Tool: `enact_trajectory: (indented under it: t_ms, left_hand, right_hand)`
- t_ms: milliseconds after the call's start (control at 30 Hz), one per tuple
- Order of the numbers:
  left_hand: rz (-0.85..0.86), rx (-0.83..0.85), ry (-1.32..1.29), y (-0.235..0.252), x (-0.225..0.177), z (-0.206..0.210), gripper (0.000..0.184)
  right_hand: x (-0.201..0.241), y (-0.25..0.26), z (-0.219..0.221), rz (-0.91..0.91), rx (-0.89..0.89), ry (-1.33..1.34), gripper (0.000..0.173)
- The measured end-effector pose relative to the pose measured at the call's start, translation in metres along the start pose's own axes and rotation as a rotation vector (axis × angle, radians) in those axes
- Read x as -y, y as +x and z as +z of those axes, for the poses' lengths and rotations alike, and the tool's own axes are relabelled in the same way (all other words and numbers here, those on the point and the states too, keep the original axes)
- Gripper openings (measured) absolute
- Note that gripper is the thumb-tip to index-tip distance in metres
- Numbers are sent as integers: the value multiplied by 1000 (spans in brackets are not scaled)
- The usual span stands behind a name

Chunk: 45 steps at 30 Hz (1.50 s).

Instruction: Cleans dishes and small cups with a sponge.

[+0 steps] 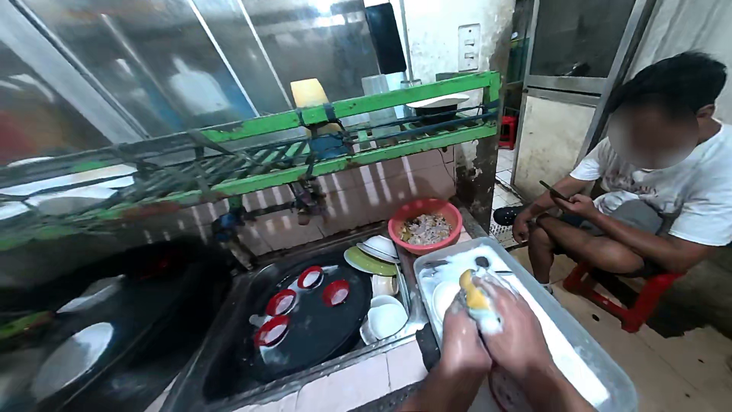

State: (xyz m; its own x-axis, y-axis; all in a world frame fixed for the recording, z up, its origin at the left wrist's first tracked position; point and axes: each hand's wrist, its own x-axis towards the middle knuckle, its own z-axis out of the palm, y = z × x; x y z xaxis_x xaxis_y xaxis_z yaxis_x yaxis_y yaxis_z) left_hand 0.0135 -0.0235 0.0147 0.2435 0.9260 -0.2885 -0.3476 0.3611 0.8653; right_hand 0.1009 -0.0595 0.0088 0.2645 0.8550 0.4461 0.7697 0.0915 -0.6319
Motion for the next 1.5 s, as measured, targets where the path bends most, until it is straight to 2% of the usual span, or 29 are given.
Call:
enact_trajectory:
  t_ms: [33,67,100,167,233,300,367,433,467,567,600,667,700,767,800,867,900,967,1067,1133,1200,1267,1300,1333,1367,1400,1433,1467,1500]
  left_hand:
    - [-69,-41,-196,7,-7,3,27]
    - [-110,-55,-318,13,-14,3,29]
    - [-132,-44,-391,18,-18,1,29]
    - [-127,-27,-419,20,-14,-2,31]
    - [-58,0,-255,16,-3,-4,30]
    - [39,51,124,8,3,-5,29]
    - [106,135,515,7,5,-8,33]
    - [145,192,655,7,3,-9,32]
    - [168,214,613,7,-1,-10,30]
    - [243,249,261,10,-15,-8,25]
    - [267,235,166,11,-17,-6,25]
    - [257,191,116,13,-14,-5,32]
    - [207,208,137,14,-12,-7,41]
    - [-16,201,-3,19,-6,-4,47]
    - [-128,170,-130,22,-4,-1,47]
    - [-186,137,-202,33,-1,-4,46]
    - [-125,158,-144,38,1,-11,45]
    - [119,276,136,45,3,-25,47]
    - [502,407,632,35,7,-16,48]
    - [606,395,730,28,20,-8,44]
    - [421,343,532,30,24,-11,44]
    - [20,307,335,34,5,-10,34]
    - [-180,356,275,39,-7,-10,32]
    - [-299,417,266,42,-14,-10,31]
    - [-315,440,282,43,-16,-10,32]
    - [-233,427,314,42,-13,-9,35]
    - [-74,430,380,39,-7,-8,38]
    - [117,460,472,39,0,-8,42]
    - [281,472,555,40,6,-7,46]
  right_hand:
    - [-8,-5,14,-102,-123,38,54]
    - [-17,-9,24,-118,-201,154,58]
    - [-21,-11,27,-37,-238,341,60]
    - [-23,-7,20,283,-329,589,59]
    - [-35,5,4,538,-264,646,58]
    - [-43,15,-9,621,-115,588,53]
    - [-28,14,-17,480,2,335,54]
    - [-14,9,-20,306,27,188,58]
    - [-15,10,-22,320,23,258,59]
    - [-36,25,-32,516,-35,680,58]
    - [-34,27,-36,492,-85,708,58]
    - [-14,25,-40,297,-180,475,53]
    - [-8,21,-39,141,-208,307,52]
    - [-7,16,-33,-92,-197,107,50]
    - [-9,13,-29,-77,-160,117,50]
    - [-12,14,-30,236,-50,356,53]
    - [-16,17,-34,404,-10,491,55]
    - [-31,21,-38,576,46,634,52]
    - [-33,24,-38,795,161,616,36]
    - [-20,24,-36,844,194,553,36]
    - [-13,15,-32,666,249,420,44]
    - [-10,-5,-26,221,325,142,44]
    - [-10,-15,-22,-12,286,32,38]
    - [-14,-20,-20,-167,243,-24,31]
    - [-17,-21,-21,-169,250,-1,30]
    - [-18,-17,-24,-6,289,102,35]
    - [-20,-10,-25,240,272,254,41]
    - [-23,-2,-24,456,176,403,44]
    - [-24,5,-24,588,90,478,45]
